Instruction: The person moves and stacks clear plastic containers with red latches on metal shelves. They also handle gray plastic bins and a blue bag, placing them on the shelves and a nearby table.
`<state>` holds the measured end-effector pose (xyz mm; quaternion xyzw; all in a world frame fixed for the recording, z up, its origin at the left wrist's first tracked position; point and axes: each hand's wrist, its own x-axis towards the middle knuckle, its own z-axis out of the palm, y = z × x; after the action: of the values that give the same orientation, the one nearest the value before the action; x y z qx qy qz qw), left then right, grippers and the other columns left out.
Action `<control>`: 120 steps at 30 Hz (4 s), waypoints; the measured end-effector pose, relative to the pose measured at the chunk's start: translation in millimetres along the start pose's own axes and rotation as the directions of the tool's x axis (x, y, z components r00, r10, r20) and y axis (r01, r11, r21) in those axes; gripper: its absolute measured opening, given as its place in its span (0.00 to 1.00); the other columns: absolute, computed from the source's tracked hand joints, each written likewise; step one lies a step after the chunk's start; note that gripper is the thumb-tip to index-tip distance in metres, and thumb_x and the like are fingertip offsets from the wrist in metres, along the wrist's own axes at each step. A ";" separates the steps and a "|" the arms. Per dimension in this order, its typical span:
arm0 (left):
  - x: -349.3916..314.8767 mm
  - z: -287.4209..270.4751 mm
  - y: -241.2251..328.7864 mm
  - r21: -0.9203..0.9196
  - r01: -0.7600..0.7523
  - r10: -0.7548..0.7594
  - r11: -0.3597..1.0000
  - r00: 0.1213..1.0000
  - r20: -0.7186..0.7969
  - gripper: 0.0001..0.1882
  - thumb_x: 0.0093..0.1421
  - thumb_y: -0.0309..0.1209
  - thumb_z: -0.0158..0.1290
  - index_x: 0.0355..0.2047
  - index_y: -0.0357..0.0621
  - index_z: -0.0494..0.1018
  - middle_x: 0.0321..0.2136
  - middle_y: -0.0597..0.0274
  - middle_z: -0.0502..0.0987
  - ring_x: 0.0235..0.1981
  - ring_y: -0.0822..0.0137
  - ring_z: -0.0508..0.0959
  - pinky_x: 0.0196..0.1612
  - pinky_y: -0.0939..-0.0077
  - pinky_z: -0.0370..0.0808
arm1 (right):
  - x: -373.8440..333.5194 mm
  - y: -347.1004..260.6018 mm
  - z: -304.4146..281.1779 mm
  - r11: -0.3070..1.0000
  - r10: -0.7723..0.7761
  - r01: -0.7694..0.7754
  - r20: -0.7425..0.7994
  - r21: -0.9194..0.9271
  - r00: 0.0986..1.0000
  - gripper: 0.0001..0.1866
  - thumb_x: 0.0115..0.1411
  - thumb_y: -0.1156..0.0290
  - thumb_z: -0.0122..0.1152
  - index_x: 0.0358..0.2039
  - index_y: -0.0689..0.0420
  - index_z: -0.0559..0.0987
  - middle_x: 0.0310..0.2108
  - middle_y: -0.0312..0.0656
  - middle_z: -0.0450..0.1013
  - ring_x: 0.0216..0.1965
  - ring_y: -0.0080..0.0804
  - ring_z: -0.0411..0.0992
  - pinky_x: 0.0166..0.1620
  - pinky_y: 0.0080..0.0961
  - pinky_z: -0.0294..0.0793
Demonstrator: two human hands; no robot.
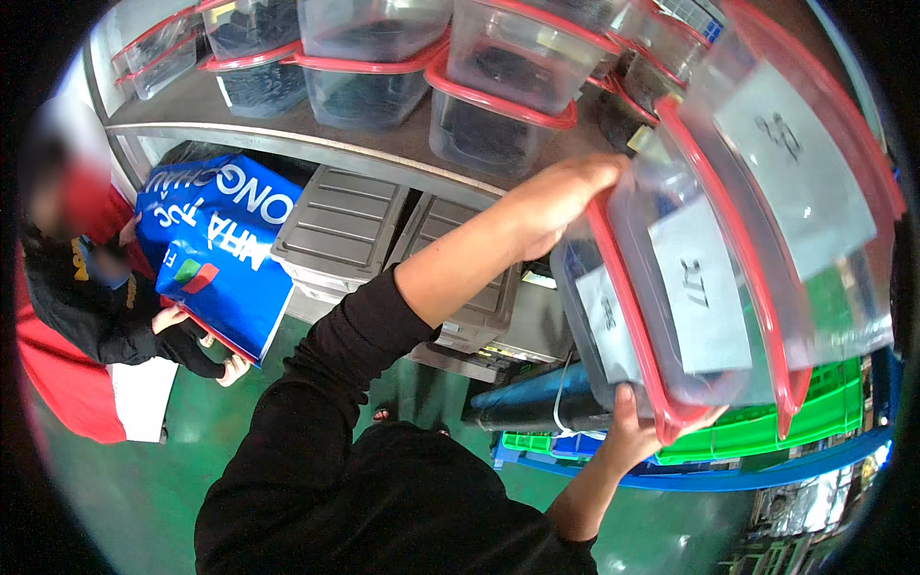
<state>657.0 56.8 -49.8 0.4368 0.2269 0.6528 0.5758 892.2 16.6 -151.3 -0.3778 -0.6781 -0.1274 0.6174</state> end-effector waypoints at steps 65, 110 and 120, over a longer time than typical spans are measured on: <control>-810.5 155.3 -69.6 0.783 0.094 0.299 0.614 -0.947 -0.121 0.13 0.66 0.36 0.42 0.42 0.42 0.70 0.35 0.72 0.73 0.36 0.82 0.69 0.42 0.84 0.67 | -392.4 -532.4 -83.1 -0.225 -0.825 -0.799 -0.546 0.557 -0.148 0.36 0.39 0.85 0.71 0.51 0.65 0.66 0.49 0.48 0.66 0.47 0.37 0.68 0.47 0.34 0.74; -1694.8 243.8 136.4 0.572 0.767 -0.389 0.291 -0.451 0.803 0.10 0.63 0.31 0.46 0.42 0.40 0.67 0.36 0.65 0.73 0.38 0.77 0.72 0.44 0.82 0.69 | -769.6 -1452.5 -806.6 0.783 0.314 -0.465 -0.908 0.412 -0.277 0.27 0.62 0.56 0.45 0.57 0.56 0.60 0.55 0.49 0.62 0.52 0.45 0.65 0.45 0.43 0.75; -1738.9 389.5 101.8 0.202 0.315 -0.314 0.927 0.361 0.878 0.12 0.62 0.24 0.40 0.44 0.36 0.68 0.41 0.55 0.74 0.44 0.66 0.73 0.49 0.75 0.67 | -975.8 -1335.6 -1125.1 0.644 0.569 -0.673 -0.815 0.363 0.105 0.18 0.56 0.52 0.54 0.37 0.54 0.72 0.24 0.34 0.69 0.22 0.29 0.68 0.25 0.27 0.72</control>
<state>846.9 -1699.6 -305.0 0.6640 -0.0362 0.1966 0.7205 784.7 -1960.1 -439.2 -0.5284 -0.0163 -0.0668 0.8462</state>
